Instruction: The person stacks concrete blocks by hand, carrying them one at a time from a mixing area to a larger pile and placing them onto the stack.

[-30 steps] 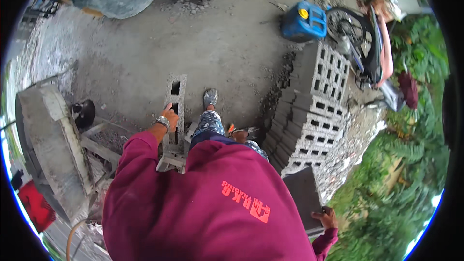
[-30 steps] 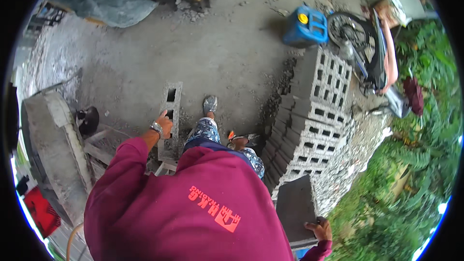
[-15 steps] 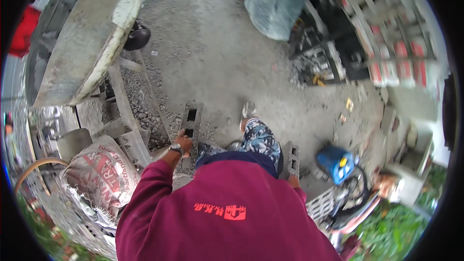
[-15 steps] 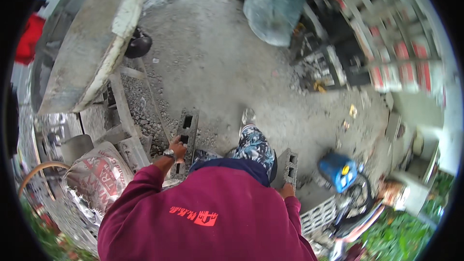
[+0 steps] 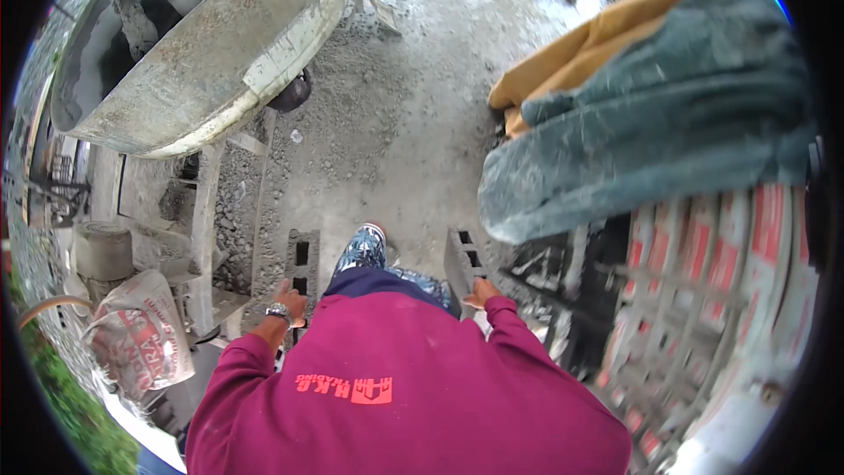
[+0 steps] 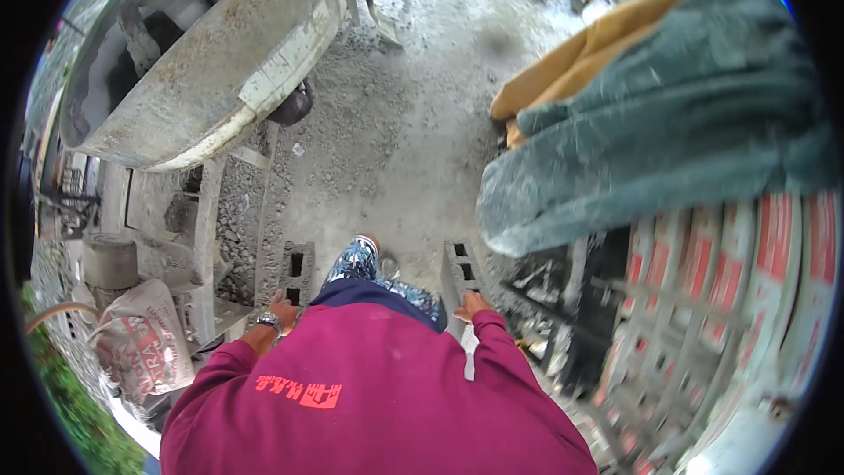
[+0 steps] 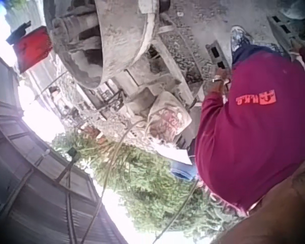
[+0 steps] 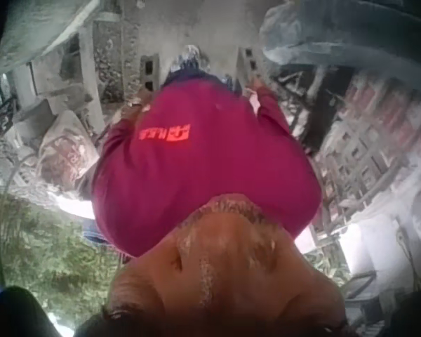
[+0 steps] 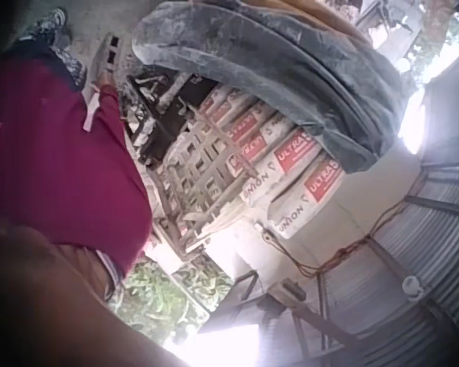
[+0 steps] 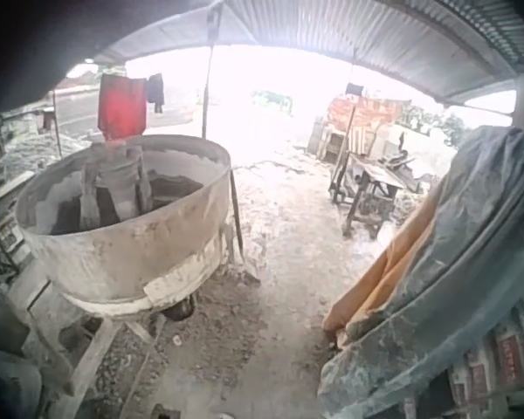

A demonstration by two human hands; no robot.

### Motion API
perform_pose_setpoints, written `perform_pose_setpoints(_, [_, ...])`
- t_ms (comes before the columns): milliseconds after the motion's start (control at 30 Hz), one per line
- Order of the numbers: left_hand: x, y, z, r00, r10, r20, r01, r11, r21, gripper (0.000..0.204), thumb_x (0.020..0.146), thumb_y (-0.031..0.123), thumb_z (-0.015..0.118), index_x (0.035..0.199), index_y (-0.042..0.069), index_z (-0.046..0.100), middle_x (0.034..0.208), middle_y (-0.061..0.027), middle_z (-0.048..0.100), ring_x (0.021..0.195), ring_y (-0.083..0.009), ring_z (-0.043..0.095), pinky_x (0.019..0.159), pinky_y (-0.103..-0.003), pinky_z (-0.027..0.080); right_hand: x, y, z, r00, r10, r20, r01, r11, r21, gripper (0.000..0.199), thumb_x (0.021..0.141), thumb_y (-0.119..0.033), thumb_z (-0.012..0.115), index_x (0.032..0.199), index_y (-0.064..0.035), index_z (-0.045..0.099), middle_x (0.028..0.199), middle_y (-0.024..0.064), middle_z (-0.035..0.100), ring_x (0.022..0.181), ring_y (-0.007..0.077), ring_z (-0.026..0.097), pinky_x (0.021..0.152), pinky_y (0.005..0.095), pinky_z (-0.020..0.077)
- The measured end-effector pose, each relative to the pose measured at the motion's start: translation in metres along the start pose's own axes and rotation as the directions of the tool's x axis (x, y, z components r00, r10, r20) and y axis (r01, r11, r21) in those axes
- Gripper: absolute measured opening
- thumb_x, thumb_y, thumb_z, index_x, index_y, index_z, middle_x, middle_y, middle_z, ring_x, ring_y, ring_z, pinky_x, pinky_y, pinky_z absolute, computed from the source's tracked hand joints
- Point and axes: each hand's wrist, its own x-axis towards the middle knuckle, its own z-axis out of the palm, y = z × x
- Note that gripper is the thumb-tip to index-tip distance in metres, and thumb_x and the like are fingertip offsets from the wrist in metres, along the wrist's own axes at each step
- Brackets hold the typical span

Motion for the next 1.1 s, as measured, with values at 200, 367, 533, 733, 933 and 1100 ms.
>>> perform_pose_setpoints(200, [0.105,0.009,-0.062,0.981,0.002,-0.196,-0.044,0.977,-0.208,0.027,0.087,0.029,0.045,0.096,0.018,0.068,0.087,-0.0081,0.068,0.098,-0.0237,0.060,0.106,-0.063,0.015,0.178,-0.025,-0.199,0.995,-0.098,-0.008,0.097,0.992,-0.076,0.050,0.065,-0.040,0.077,0.083,0.0023,0.056,0.080,0.0247,0.062,0.078,0.0368,0.063,0.067,0.0454,0.0479])
perform_pose_setpoints(367, [0.190,-0.003,-0.163,0.948,-0.113,-0.298,-0.030,0.898,-0.439,0.030,0.087,0.034,0.044,0.105,0.019,0.064,0.085,-0.0062,0.068,0.095,-0.0241,0.059,0.103,-0.066,0.015,0.281,-0.034,-0.336,0.978,-0.163,-0.129,0.154,0.985,-0.082,0.049,0.063,-0.041,0.076,0.076,0.0033,0.058,0.079,0.0245,0.063,0.076,0.0366,0.064,0.066,0.0446,0.0478])
perform_pose_setpoints(533, [0.261,-0.006,-0.277,0.903,-0.224,-0.366,0.014,0.868,-0.496,0.028,0.086,0.036,0.045,0.093,0.020,0.067,0.075,-0.0047,0.066,0.093,-0.0222,0.059,0.102,-0.069,0.013,0.376,-0.065,-0.485,0.994,-0.100,-0.049,0.099,0.994,-0.038,0.045,0.063,-0.036,0.075,0.076,0.0043,0.060,0.082,0.0264,0.063,0.084,0.0382,0.063,0.073,0.0448,0.0492])
perform_pose_setpoints(733, [0.366,-0.026,-0.438,0.947,-0.214,-0.238,0.103,0.908,-0.407,0.028,0.084,0.039,0.047,0.081,0.021,0.069,0.066,-0.0016,0.064,0.092,-0.0196,0.058,0.100,-0.073,0.009,0.531,-0.031,-0.613,0.984,-0.149,-0.099,0.131,0.976,-0.171,0.031,0.070,-0.024,0.065,0.078,0.0054,0.061,0.087,0.0275,0.063,0.084,0.0421,0.063,0.075,0.0442,0.0511])
perform_pose_setpoints(933, [0.465,-0.096,-0.646,0.948,-0.286,-0.141,0.164,0.817,-0.553,0.029,0.086,0.037,0.045,0.088,0.019,0.068,0.072,-0.0030,0.064,0.095,-0.0202,0.058,0.102,-0.070,0.008,0.639,-0.049,-0.764,0.998,-0.060,0.018,0.062,0.991,-0.122,0.043,0.070,-0.035,0.068,0.082,0.0064,0.066,0.084,0.0299,0.063,0.084,0.0386,0.065,0.073,0.0445,0.0518])
perform_pose_setpoints(1100, [0.567,-0.165,-0.797,0.949,-0.257,-0.181,0.102,0.796,-0.596,0.031,0.087,0.036,0.042,0.095,0.018,0.067,0.077,-0.0043,0.065,0.096,-0.0206,0.058,0.104,-0.067,0.007,0.705,-0.082,-0.901,0.994,0.094,-0.059,-0.096,0.995,-0.022,0.059,0.067,-0.046,0.070,0.087,0.0089,0.064,0.092,0.0292,0.064,0.090,0.0384,0.064,0.077,0.0427,0.0513])
